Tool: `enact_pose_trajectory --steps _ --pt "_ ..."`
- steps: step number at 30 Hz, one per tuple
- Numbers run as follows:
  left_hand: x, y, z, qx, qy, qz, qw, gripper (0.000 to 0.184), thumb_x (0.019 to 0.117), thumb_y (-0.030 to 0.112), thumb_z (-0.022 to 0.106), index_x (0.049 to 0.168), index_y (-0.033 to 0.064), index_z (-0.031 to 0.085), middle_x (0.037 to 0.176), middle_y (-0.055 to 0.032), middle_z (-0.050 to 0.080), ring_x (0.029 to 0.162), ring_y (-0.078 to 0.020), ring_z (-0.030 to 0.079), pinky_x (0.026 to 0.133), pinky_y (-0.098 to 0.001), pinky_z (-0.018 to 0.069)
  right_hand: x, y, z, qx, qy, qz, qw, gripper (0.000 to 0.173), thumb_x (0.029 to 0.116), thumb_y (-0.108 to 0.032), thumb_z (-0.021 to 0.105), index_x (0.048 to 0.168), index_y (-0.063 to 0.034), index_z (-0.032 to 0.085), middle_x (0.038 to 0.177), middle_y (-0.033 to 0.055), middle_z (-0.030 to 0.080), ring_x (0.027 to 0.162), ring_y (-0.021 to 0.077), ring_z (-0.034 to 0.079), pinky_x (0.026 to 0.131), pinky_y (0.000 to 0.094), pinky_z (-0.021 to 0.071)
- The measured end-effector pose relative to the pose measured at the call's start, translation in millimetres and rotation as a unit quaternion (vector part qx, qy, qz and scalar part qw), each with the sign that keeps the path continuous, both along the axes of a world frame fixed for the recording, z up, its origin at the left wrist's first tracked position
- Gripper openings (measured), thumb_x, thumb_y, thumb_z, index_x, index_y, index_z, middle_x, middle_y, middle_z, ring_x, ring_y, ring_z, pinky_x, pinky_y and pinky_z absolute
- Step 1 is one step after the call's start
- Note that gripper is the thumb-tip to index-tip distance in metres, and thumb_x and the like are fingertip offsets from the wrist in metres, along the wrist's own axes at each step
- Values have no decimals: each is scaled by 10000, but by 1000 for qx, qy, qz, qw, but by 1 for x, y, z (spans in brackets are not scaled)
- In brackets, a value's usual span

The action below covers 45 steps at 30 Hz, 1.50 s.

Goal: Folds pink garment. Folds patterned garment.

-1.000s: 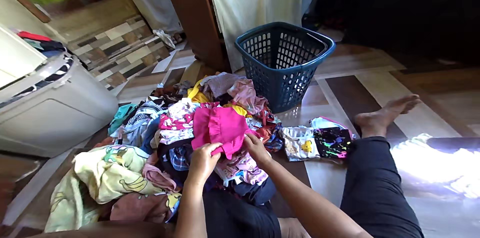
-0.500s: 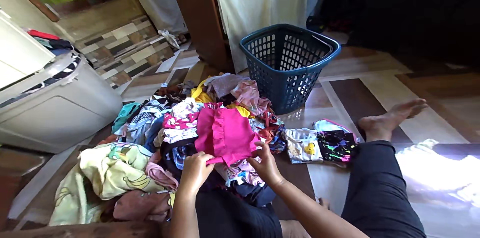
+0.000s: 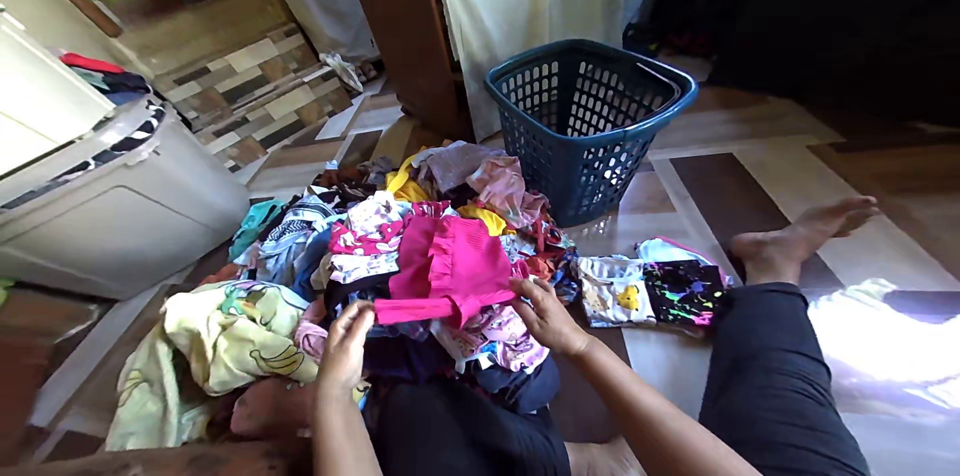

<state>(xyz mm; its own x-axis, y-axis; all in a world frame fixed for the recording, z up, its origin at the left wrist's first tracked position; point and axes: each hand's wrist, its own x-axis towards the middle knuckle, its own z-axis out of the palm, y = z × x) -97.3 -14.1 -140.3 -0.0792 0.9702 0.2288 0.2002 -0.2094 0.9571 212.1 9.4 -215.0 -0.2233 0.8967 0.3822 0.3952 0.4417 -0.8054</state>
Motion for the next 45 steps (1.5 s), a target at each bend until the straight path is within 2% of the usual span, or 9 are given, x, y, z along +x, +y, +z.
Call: enact_pose_trajectory --steps 3,6,16,20,25,30,35,42,45 --pt "14 28 -6 -23 2 26 999 269 1057 108 315 1060 -41 539 761 17 681 716 -79 691 771 -296 597 -8 16 4 -72 0 -21 997 313 1027 -75 437 1201 135 591 1048 263 686 1020 349 681 990 506 494" --pt "33 46 -9 -78 58 -3 995 397 1098 153 291 1300 -152 444 946 -146 684 814 -169 705 817 -352 590 -17 31 18 -170 -22 -30 985 347 1063 -97 407 1309 110 537 1115 282 672 1054 374 674 957 507 516" --pt "142 0 -94 69 307 127 941 820 750 303 817 1366 -141 508 1346 -318 584 1261 -458 575 1037 -593 465 -35 43 48 19 -123 25 992 268 1024 -173 532 1100 34 686 909 212 729 881 384 723 850 570 542" --pt "119 4 -93 9 284 122 951 462 782 -14 757 1218 -122 649 1236 -324 644 1181 -471 623 1007 -610 489 -26 46 48 80 -104 34 991 234 994 -159 589 1025 38 710 874 194 732 835 360 727 813 552 557" --pt "53 0 -26 -136 277 13 951 264 934 25 617 1171 -67 686 1069 -239 712 1024 -343 690 935 -549 525 1 35 30 21 -60 1 998 283 1011 -203 587 1030 57 697 833 201 712 764 318 709 739 507 567" --pt "27 11 18 -123 270 -34 954 224 971 37 595 1153 -64 675 1072 -187 697 978 -211 666 900 -401 531 3 19 23 -129 -75 -15 989 366 1045 -228 526 1145 97 659 960 242 707 883 310 693 849 450 541" --pt "44 62 -24 -146 228 14 963 289 987 59 607 1244 -74 628 1177 -248 670 1111 -304 653 994 -465 505 -2 24 11 -230 -122 -60 963 441 1062 -230 508 1397 57 514 1138 285 674 1045 420 674 955 565 506" --pt "69 66 -57 -87 288 160 940 524 990 100 616 1460 -64 452 1307 -289 619 1208 -407 619 1036 -542 478 -28 -10 -38 106 -212 -107 966 520 848 -265 785 1324 -89 674 1395 198 622 1333 509 517 999 798 354" --pt "91 37 -63 109 365 198 903 430 936 110 617 1307 -106 599 1344 -335 576 1287 -522 524 1077 -651 385 -36 0 -47 86 -226 -94 966 478 874 -169 736 1341 -90 673 1435 146 611 1377 504 477 1010 815 314"
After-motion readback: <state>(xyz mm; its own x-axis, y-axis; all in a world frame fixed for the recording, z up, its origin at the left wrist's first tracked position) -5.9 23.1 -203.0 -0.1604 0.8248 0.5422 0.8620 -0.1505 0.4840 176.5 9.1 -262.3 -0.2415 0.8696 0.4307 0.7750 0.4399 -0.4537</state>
